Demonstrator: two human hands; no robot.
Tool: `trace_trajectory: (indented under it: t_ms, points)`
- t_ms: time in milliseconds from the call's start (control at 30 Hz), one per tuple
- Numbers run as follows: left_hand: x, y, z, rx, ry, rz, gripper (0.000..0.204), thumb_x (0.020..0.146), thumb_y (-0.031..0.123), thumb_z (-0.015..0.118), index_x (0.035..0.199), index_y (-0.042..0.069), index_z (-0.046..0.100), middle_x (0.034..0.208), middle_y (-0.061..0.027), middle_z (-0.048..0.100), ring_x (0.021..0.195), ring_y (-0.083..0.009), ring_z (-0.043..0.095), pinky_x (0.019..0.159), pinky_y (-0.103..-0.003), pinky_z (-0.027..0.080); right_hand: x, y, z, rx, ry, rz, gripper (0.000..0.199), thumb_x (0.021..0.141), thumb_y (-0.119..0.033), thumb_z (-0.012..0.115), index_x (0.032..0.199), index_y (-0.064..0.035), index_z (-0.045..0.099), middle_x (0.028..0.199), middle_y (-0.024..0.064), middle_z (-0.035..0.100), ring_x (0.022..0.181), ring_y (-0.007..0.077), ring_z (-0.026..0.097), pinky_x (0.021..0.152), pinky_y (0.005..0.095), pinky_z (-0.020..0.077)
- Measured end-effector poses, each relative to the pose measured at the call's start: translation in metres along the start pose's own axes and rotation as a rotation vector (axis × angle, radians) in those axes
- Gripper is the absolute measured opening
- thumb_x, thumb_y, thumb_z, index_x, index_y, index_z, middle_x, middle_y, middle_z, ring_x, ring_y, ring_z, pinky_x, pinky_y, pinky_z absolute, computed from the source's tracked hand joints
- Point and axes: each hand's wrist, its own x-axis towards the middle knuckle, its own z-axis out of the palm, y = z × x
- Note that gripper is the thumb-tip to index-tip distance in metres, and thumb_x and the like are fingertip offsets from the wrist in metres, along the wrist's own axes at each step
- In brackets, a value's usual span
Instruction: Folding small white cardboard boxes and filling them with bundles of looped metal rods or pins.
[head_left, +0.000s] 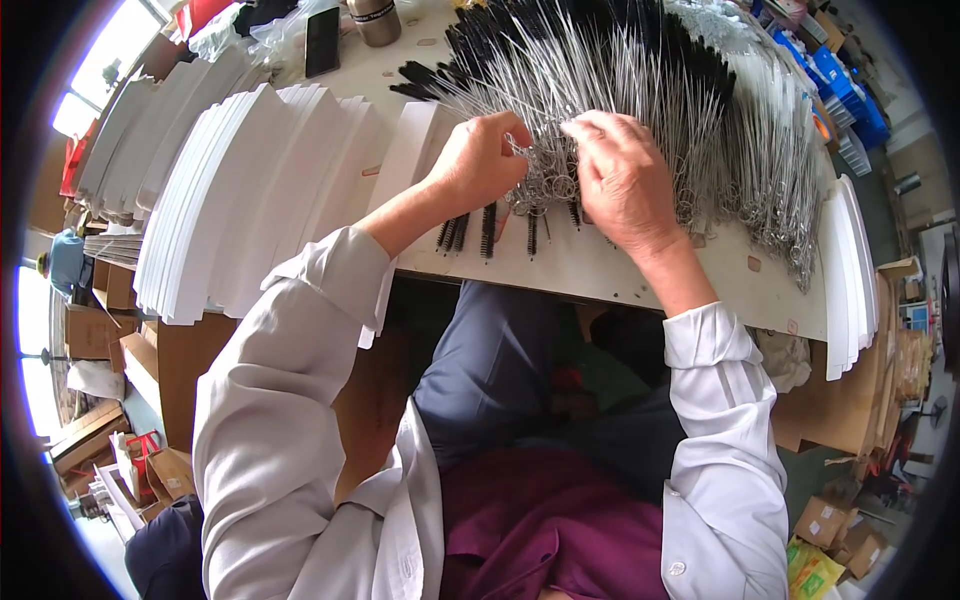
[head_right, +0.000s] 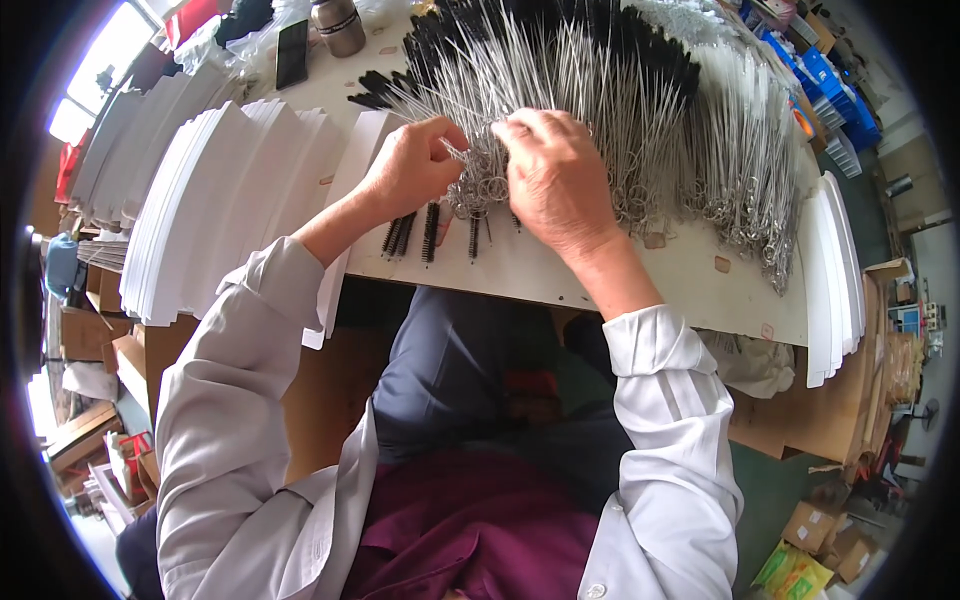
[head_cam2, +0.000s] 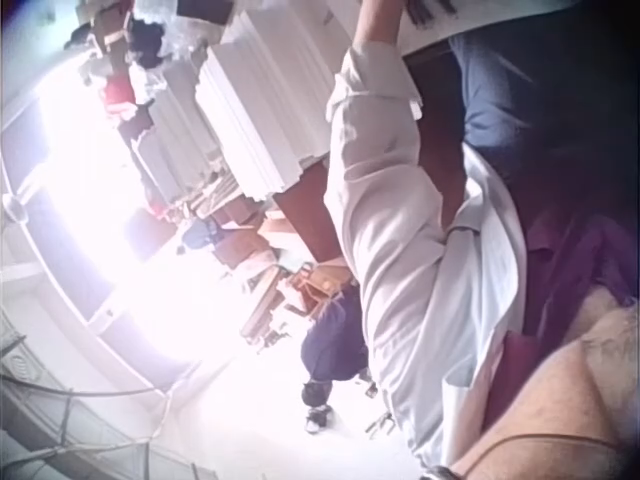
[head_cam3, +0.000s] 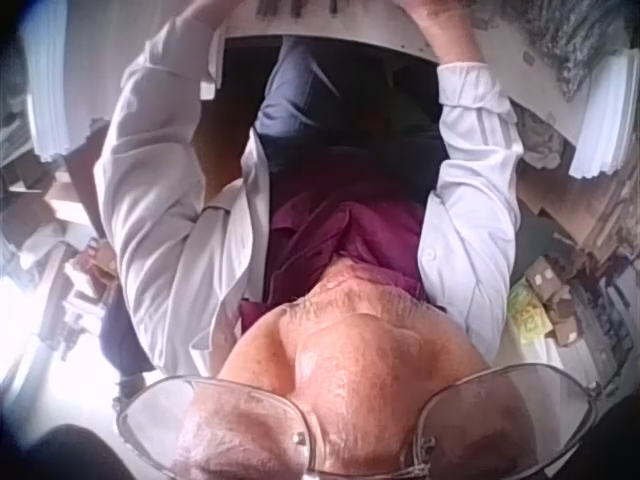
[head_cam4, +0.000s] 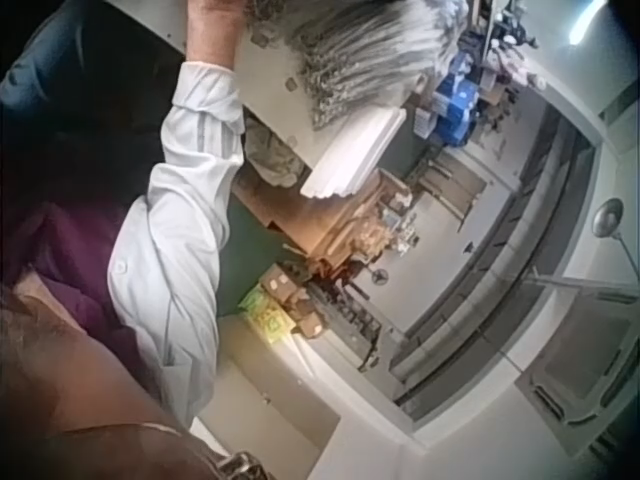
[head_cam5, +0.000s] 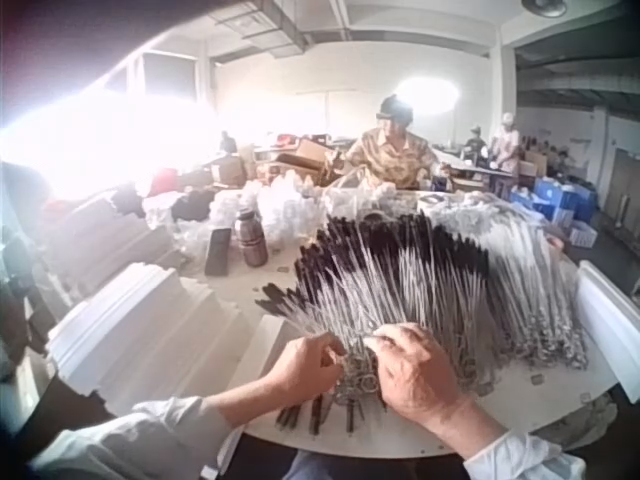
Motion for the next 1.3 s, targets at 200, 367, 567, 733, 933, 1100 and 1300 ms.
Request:
trace_trajectory:
  t_ms: [200, 367, 567, 733, 933, 1100, 1300]
  points:
    - [-0.003, 0.013, 0.0, 0.194, -0.022, 0.067, 0.033, 0.082, 0.012, 0.068, 0.114, 0.004, 0.065, 0.084, -0.0184, 0.073, 0.085, -0.0379, 0.073, 0.08, -0.047, 0.057, -0.005, -0.011, -0.003, -0.03, -0.203, -0.032, 0.048, 0.078, -0.034, 0.085, 0.111, -0.001, 0.074, 0.124, 0.0116, 0.066, 0.122, 0.0291, 0.059, 0.109, 0.0447, 0.0443]
    - [-0.004, 0.01, -0.001, 0.254, -0.032, 0.089, 0.033, 0.084, 0.015, 0.068, 0.116, 0.005, 0.065, 0.087, -0.0201, 0.074, 0.089, -0.0401, 0.072, 0.082, -0.048, 0.056, -0.008, -0.011, 0.001, -0.043, -0.178, -0.037, 0.039, 0.079, -0.024, 0.081, 0.11, -0.0006, 0.074, 0.123, 0.0121, 0.067, 0.12, 0.0292, 0.06, 0.108, 0.0435, 0.0456]
    - [-0.003, 0.002, 0.001, 0.286, 0.008, 0.178, 0.033, 0.086, 0.016, 0.069, 0.117, 0.006, 0.066, 0.086, -0.019, 0.073, 0.085, -0.039, 0.072, 0.078, -0.047, 0.057, -0.008, -0.008, 0.006, -0.023, -0.088, -0.036, 0.028, 0.078, -0.008, 0.072, 0.106, 0.0001, 0.074, 0.117, 0.0129, 0.069, 0.115, 0.0301, 0.064, 0.105, 0.0423, 0.0495]
    - [-0.004, 0.012, 0.007, 0.291, -0.004, 0.327, 0.032, 0.086, 0.018, 0.07, 0.116, 0.007, 0.067, 0.086, -0.0175, 0.072, 0.081, -0.0379, 0.073, 0.074, -0.045, 0.058, -0.01, -0.005, 0.007, 0.026, -0.072, 0.017, 0.027, 0.078, -0.006, 0.07, 0.104, 0.0004, 0.073, 0.115, 0.0123, 0.07, 0.114, 0.0303, 0.064, 0.104, 0.0424, 0.0505]
    - [0.001, 0.012, 0.006, 0.435, -0.093, 0.31, 0.034, 0.086, 0.021, 0.071, 0.115, 0.005, 0.065, 0.088, -0.0179, 0.072, 0.084, -0.0379, 0.073, 0.076, -0.045, 0.058, -0.01, -0.007, 0.007, 0.008, -0.08, 0.01, 0.028, 0.077, -0.005, 0.07, 0.104, 0.0003, 0.073, 0.117, 0.0111, 0.069, 0.116, 0.03, 0.063, 0.105, 0.0424, 0.0499]
    - [-0.009, 0.025, -0.005, 0.454, -0.104, 0.257, 0.029, 0.086, 0.017, 0.07, 0.111, 0.005, 0.064, 0.086, -0.0162, 0.072, 0.081, -0.0363, 0.073, 0.075, -0.045, 0.058, -0.014, -0.005, 0.006, 0.05, -0.09, 0.035, 0.029, 0.078, -0.007, 0.071, 0.106, -0.0012, 0.074, 0.119, 0.011, 0.069, 0.118, 0.0299, 0.062, 0.107, 0.0421, 0.0493]
    - [-0.017, 0.021, -0.014, 0.428, 0.112, 0.357, 0.015, 0.087, 0.008, 0.068, 0.103, 0.006, 0.067, 0.083, -0.0129, 0.073, 0.078, -0.0319, 0.074, 0.07, -0.041, 0.059, -0.016, -0.006, 0.008, 0.053, -0.083, 0.052, 0.027, 0.08, -0.009, 0.073, 0.106, -0.0024, 0.075, 0.122, 0.0117, 0.069, 0.121, 0.0304, 0.061, 0.107, 0.042, 0.0487]
